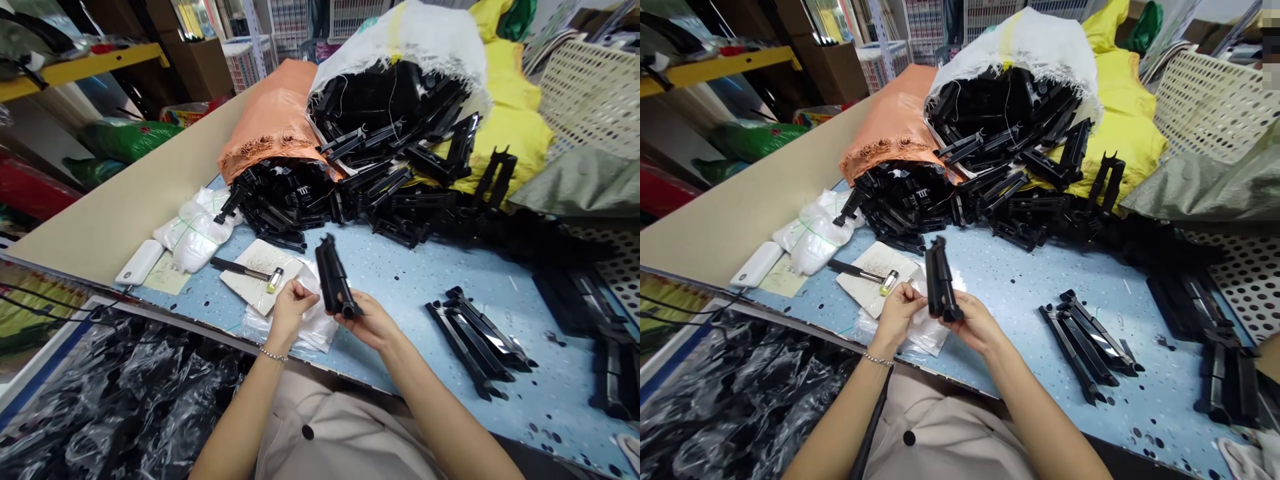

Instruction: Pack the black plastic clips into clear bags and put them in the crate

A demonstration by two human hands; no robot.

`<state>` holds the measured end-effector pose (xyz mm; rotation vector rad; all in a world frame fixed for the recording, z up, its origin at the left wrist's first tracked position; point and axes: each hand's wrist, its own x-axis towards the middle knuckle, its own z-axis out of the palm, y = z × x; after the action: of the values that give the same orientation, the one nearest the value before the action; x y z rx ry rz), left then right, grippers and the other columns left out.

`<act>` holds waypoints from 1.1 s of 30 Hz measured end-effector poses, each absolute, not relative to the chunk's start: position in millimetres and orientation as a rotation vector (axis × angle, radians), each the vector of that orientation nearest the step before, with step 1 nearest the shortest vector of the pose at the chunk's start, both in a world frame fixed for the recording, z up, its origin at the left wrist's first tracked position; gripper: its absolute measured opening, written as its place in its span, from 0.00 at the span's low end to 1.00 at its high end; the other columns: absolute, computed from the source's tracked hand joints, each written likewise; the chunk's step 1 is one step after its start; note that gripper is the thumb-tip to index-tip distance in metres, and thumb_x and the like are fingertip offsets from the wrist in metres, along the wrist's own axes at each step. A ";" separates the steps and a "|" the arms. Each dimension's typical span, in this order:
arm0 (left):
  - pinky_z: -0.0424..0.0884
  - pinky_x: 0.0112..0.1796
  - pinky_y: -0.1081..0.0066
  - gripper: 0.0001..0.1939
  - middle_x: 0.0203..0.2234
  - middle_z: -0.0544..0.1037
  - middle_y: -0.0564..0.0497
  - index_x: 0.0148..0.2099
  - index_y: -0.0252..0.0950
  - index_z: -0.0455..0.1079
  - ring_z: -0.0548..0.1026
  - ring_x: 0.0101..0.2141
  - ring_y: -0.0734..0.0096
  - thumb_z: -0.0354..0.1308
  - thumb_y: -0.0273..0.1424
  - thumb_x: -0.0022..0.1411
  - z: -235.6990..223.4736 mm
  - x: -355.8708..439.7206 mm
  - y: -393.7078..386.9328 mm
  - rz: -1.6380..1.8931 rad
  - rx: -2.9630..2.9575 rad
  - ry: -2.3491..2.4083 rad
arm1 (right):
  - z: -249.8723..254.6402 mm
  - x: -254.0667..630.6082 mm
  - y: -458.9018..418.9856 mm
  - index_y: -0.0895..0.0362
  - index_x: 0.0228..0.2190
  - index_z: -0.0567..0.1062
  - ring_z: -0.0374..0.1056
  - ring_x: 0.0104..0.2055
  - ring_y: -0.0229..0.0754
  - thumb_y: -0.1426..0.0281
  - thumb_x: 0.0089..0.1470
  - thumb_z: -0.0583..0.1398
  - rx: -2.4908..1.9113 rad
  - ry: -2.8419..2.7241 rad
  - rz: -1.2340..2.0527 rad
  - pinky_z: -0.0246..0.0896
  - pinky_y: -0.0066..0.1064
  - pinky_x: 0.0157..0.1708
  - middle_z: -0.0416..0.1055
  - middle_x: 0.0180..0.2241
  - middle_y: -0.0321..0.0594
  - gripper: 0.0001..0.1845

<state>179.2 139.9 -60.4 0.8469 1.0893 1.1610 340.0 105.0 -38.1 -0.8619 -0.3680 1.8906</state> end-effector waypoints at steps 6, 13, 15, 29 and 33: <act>0.68 0.37 0.71 0.08 0.26 0.71 0.54 0.27 0.36 0.61 0.71 0.30 0.74 0.60 0.26 0.50 -56.0 155.7 137.6 1.220 1.139 1.189 | -52.7 345.9 114.1 0.63 0.31 0.77 0.73 0.29 0.37 0.77 0.45 0.66 -0.857 -0.263 1.944 0.68 0.20 0.23 0.76 0.28 0.43 0.07; 0.66 0.53 0.62 0.22 0.48 0.73 0.46 0.50 0.37 0.72 0.71 0.49 0.63 0.47 0.18 0.57 -49.1 145.7 138.5 0.997 2.023 1.443 | -45.9 351.6 99.1 0.60 0.30 0.78 0.70 0.27 0.33 0.71 0.43 0.69 -1.014 -0.430 1.693 0.67 0.20 0.26 0.76 0.28 0.37 0.09; 0.70 0.49 0.63 0.23 0.50 0.72 0.45 0.53 0.36 0.70 0.73 0.46 0.64 0.49 0.18 0.56 -50.6 149.6 141.9 0.961 2.005 1.398 | -43.6 354.7 86.3 0.59 0.31 0.77 0.71 0.28 0.34 0.70 0.45 0.68 -0.981 -0.459 1.724 0.67 0.20 0.26 0.76 0.30 0.37 0.10; 0.63 0.58 0.61 0.35 0.62 0.59 0.43 0.68 0.40 0.47 0.62 0.60 0.62 0.47 0.19 0.61 -3.0 165.4 65.3 0.536 2.205 0.774 | -53.6 331.2 56.1 0.60 0.31 0.75 0.70 0.32 0.36 0.68 0.51 0.64 -1.170 -0.809 1.687 0.68 0.27 0.33 0.73 0.28 0.36 0.07; 0.70 0.52 0.63 0.22 0.52 0.73 0.48 0.57 0.47 0.67 0.71 0.52 0.62 0.55 0.30 0.61 36.6 116.1 42.2 0.415 2.078 0.973 | -17.6 338.4 34.2 0.57 0.45 0.74 0.71 0.39 0.41 0.64 0.53 0.62 -1.082 -1.165 1.833 0.67 0.35 0.42 0.76 0.39 0.41 0.18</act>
<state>116.1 42.2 36.6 2.0783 0.9728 0.4148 338.4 34.2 -17.6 -1.0820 -1.1655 1.8330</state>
